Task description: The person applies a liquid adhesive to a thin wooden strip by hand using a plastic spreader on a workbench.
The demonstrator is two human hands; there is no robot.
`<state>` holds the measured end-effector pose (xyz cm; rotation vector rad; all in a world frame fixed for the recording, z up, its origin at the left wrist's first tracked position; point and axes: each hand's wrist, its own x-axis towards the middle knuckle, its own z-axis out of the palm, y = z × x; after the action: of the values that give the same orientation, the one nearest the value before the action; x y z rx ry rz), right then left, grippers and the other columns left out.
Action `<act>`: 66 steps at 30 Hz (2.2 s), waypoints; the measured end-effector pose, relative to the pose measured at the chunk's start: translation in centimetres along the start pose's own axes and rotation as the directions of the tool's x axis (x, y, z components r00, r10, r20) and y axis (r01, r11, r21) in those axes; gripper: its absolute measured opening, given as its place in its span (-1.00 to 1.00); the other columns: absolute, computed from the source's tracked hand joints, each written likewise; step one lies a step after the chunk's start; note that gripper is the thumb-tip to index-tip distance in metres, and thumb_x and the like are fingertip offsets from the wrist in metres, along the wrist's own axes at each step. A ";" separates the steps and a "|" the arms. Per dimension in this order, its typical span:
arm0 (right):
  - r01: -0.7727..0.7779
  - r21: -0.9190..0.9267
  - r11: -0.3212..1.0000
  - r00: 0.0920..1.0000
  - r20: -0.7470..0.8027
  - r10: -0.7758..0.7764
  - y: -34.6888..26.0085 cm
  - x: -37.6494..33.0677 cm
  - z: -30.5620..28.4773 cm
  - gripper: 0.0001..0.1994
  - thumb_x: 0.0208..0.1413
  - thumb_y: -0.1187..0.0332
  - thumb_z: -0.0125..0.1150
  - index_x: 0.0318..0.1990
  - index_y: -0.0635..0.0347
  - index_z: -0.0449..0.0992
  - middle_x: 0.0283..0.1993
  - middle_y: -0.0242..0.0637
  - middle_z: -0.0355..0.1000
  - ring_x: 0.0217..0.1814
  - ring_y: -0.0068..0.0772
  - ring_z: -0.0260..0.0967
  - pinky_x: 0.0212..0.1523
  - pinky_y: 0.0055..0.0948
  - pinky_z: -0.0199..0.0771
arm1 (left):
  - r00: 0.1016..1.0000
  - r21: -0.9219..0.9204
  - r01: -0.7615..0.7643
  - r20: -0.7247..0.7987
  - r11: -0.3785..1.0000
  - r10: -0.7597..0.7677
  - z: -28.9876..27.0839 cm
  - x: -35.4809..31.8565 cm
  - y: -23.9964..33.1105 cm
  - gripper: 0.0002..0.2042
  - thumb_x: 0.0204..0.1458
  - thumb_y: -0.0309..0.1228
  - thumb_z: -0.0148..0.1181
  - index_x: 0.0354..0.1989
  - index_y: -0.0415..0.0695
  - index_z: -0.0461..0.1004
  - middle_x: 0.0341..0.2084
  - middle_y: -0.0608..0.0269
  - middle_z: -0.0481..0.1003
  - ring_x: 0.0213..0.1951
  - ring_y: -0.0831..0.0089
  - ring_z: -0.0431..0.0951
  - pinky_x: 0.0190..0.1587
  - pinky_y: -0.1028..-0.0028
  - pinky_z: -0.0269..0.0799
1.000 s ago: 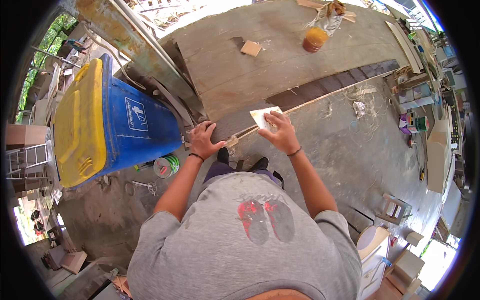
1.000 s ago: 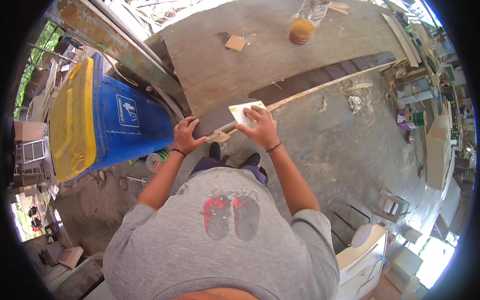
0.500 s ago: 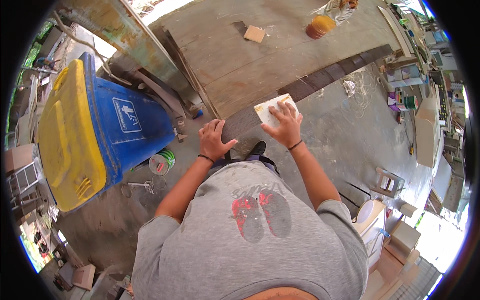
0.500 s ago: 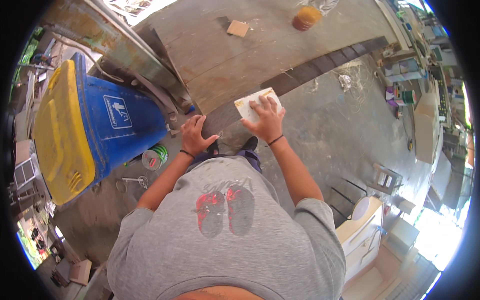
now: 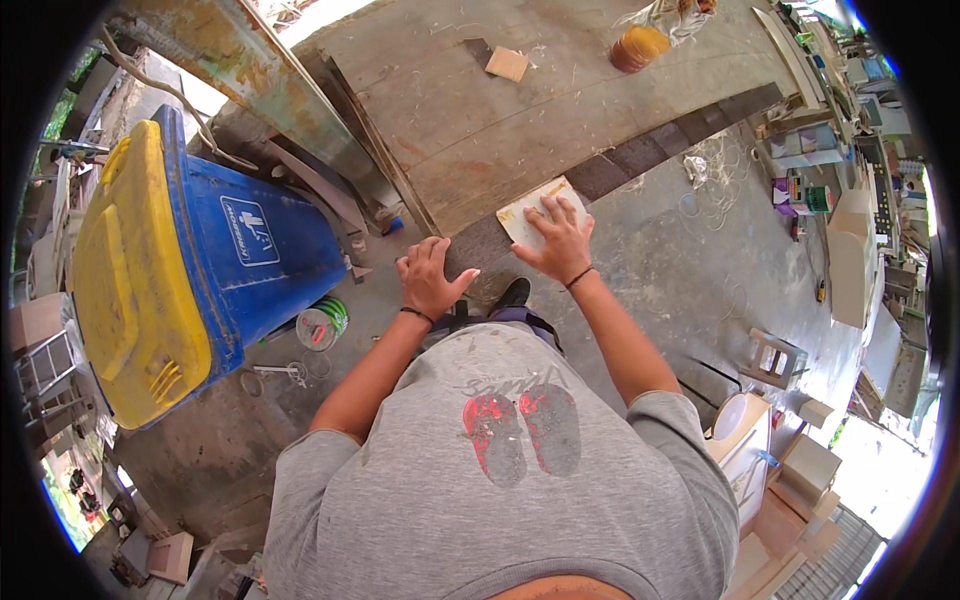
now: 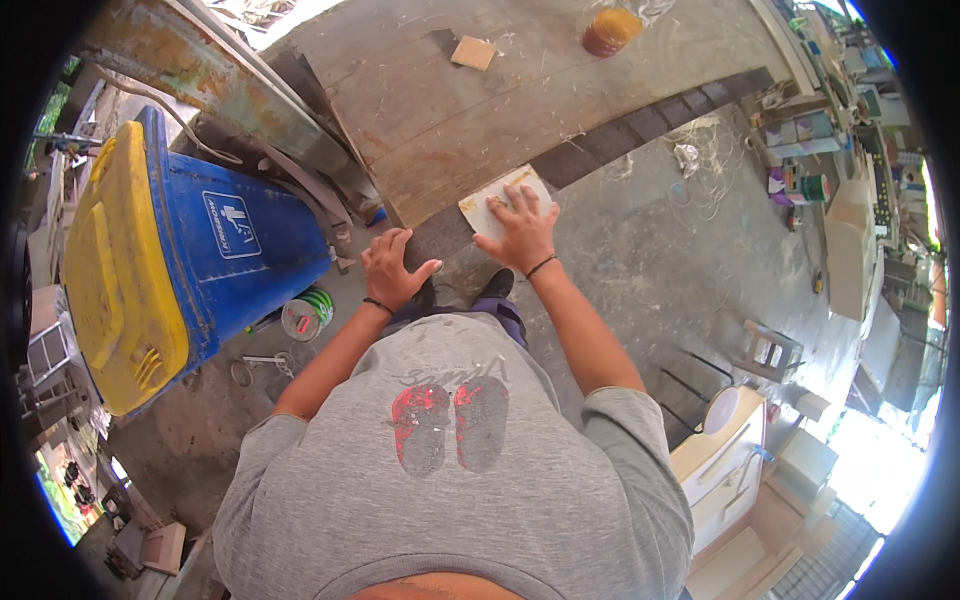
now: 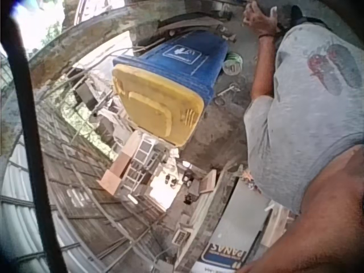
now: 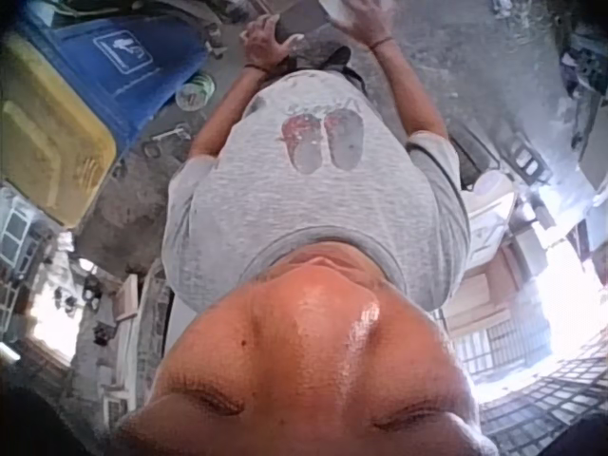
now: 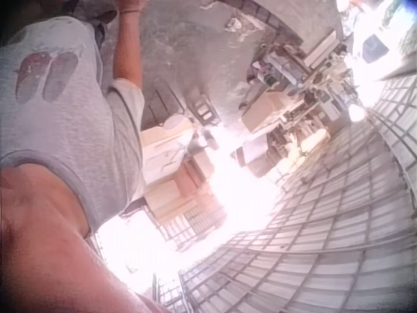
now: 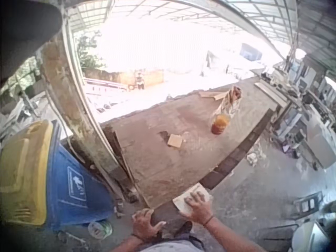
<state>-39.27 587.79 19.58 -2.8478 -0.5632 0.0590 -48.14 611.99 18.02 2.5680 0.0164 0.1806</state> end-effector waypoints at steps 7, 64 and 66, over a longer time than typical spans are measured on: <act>-0.011 -0.056 0.998 0.983 0.185 0.021 0.0 1.0 -5.3 -0.36 -0.20 -0.19 0.28 0.09 -0.18 0.56 0.31 -0.28 0.29 0.45 -0.15 0.05 0.16 0.56 -0.07 | 1.000 0.008 -0.001 -0.015 1.000 0.001 0.1 -0.1 0.0 -0.35 -0.20 0.07 0.41 0.01 -0.10 0.49 -0.02 0.21 0.47 0.05 0.21 0.41 0.04 0.20 0.19; 0.035 0.017 0.999 0.999 0.013 -0.036 -7.5 -3.5 -0.9 -0.36 -0.19 -0.17 0.31 0.12 -0.22 0.52 0.35 -0.32 0.24 0.45 -0.11 0.00 0.20 0.53 -0.13 | 0.957 -0.479 0.288 0.149 0.829 -0.247 0.2 -2.1 -7.5 -0.59 -0.06 -0.20 0.41 -0.10 -0.18 0.51 -0.27 0.18 0.54 -0.25 0.30 0.57 -0.18 0.30 0.47; 0.043 0.011 0.999 0.999 -0.013 -0.043 -8.1 -3.3 0.2 -0.35 -0.17 -0.17 0.29 0.15 -0.23 0.50 0.37 -0.30 0.20 0.46 -0.08 -0.02 0.18 0.58 -0.13 | 0.841 -0.620 0.541 0.415 0.568 -0.348 0.0 -2.5 -8.2 -0.64 0.02 -0.22 0.39 -0.15 -0.22 0.51 -0.40 0.24 0.55 -0.36 0.43 0.58 -0.26 0.46 0.50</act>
<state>-45.34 593.82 21.32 -2.8220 -0.6192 0.0367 -50.41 618.77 13.28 1.6851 0.4278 -0.2927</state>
